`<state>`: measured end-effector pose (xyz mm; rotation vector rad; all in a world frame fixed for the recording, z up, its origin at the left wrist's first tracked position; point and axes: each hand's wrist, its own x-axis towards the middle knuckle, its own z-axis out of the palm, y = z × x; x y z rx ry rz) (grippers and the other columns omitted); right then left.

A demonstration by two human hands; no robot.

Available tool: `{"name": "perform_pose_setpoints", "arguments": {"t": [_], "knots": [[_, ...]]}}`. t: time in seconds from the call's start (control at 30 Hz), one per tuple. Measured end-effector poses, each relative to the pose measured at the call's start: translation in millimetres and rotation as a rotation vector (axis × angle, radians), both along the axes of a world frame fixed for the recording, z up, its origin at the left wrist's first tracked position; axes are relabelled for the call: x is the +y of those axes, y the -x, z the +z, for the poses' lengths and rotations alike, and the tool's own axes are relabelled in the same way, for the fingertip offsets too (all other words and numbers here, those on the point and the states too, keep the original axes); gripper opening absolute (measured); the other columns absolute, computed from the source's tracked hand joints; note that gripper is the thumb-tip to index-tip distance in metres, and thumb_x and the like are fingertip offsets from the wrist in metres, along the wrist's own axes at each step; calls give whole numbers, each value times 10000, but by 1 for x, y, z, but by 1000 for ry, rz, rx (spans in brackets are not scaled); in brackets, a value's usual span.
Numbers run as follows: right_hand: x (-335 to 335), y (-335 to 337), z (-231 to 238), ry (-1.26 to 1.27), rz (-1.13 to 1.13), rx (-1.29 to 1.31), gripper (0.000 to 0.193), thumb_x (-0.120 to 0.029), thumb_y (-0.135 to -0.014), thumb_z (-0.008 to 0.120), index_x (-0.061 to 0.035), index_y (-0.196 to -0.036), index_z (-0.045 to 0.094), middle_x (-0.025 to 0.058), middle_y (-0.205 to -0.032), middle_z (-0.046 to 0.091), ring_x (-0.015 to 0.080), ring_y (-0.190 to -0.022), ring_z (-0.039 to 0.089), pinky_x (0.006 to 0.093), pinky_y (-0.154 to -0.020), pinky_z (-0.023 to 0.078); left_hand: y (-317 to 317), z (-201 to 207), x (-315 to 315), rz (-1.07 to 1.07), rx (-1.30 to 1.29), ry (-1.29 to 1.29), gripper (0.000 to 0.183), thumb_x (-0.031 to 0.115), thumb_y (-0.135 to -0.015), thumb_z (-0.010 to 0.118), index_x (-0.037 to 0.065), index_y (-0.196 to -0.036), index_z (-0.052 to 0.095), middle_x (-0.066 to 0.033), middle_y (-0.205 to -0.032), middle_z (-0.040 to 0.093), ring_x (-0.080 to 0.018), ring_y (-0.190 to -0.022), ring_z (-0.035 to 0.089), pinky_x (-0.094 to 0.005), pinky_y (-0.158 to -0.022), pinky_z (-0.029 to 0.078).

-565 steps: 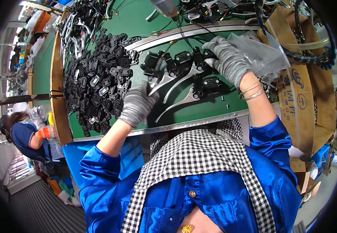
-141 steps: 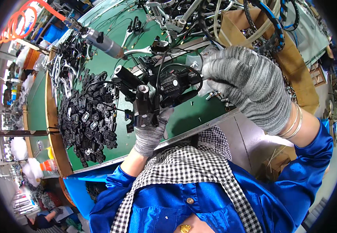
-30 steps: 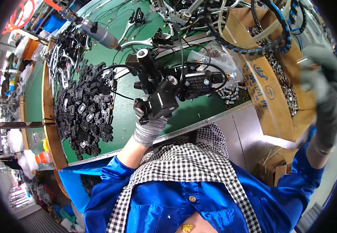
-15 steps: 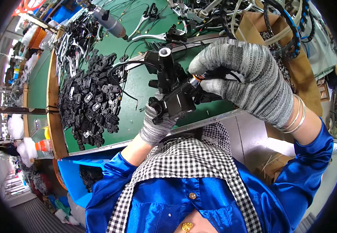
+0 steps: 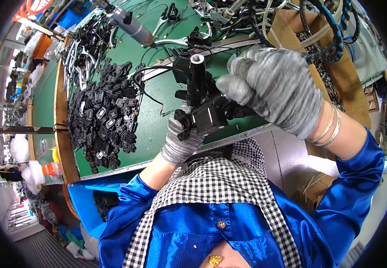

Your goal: Assembling small mechanical components using a specialized pressing tool at a manufacturing workstation.

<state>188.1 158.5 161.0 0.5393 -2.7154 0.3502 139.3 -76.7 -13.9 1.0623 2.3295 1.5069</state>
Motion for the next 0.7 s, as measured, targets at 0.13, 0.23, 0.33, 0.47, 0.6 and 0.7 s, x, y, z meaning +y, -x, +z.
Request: {"name": "perform_pose_setpoints", "arguments": {"t": [0.13,0.23,0.33,0.47,0.6,0.7], "knots": [[14,-3,-9,248,147,126,211,-217,-839,643,-55,-973,624,129,-834,588,311,-795,604,391,-706,482,-1,21,4,-6,-44,54,442,159,-796,749,46,-1186,573,-84,-963,708,-204,-832,695,-303,-712,545],[9,0,-1,152,154,29,197,-207,-873,601,-52,-994,622,135,-850,592,328,-758,598,390,-664,480,-2,24,6,-6,-75,86,410,143,-795,738,51,-1166,587,-83,-964,707,-209,-832,695,-303,-712,545],[5,0,16,-30,-53,-529,192,-227,-878,605,-63,-974,632,133,-868,595,328,-748,602,383,-644,483,-2,-7,2,70,-199,-21,393,150,-803,716,35,-1154,583,-93,-935,696,-217,-820,687,-305,-705,540],[25,-6,4,165,174,-99,229,-298,-916,574,-81,-936,645,130,-778,598,315,-696,604,386,-613,471,-3,-25,2,138,-325,-133,378,157,-811,694,19,-1143,578,-104,-907,685,-224,-809,680,-308,-698,536],[16,-15,4,-71,-98,-339,221,-301,-896,580,-86,-891,632,101,-871,605,296,-701,614,406,-582,463,-4,-1,-6,-16,-308,95,415,199,-838,617,-11,-1187,540,-93,-982,650,-184,-794,638,-287,-714,533],[35,-20,-9,80,-32,-147,189,-285,-875,600,-109,-940,622,82,-759,538,286,-626,569,402,-533,435,5,-23,-19,-104,34,256,380,92,-857,525,40,-1230,574,-116,-1128,648,-249,-1024,619,-352,-922,479]]}}
